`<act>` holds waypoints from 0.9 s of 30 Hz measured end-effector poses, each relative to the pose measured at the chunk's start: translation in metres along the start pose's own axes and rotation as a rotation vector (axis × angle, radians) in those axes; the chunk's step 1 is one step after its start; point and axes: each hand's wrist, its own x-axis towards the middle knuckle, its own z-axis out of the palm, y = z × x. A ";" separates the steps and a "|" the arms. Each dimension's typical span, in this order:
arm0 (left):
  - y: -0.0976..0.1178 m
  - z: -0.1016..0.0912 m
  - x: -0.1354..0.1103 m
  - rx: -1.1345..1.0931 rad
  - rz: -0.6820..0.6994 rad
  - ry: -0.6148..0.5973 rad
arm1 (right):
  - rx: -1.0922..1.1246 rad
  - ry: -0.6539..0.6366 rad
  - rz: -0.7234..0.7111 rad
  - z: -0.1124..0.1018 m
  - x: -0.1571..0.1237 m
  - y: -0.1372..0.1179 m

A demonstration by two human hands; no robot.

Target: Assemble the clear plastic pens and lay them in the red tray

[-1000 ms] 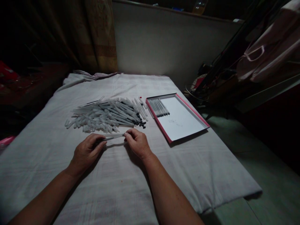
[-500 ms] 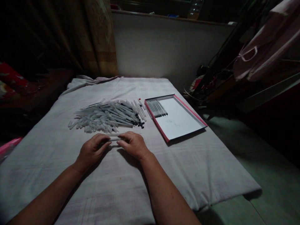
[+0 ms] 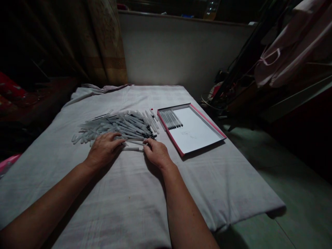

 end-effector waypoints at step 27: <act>0.020 -0.005 -0.058 -0.597 -0.366 0.111 | 0.258 -0.114 -0.099 0.010 -0.007 -0.009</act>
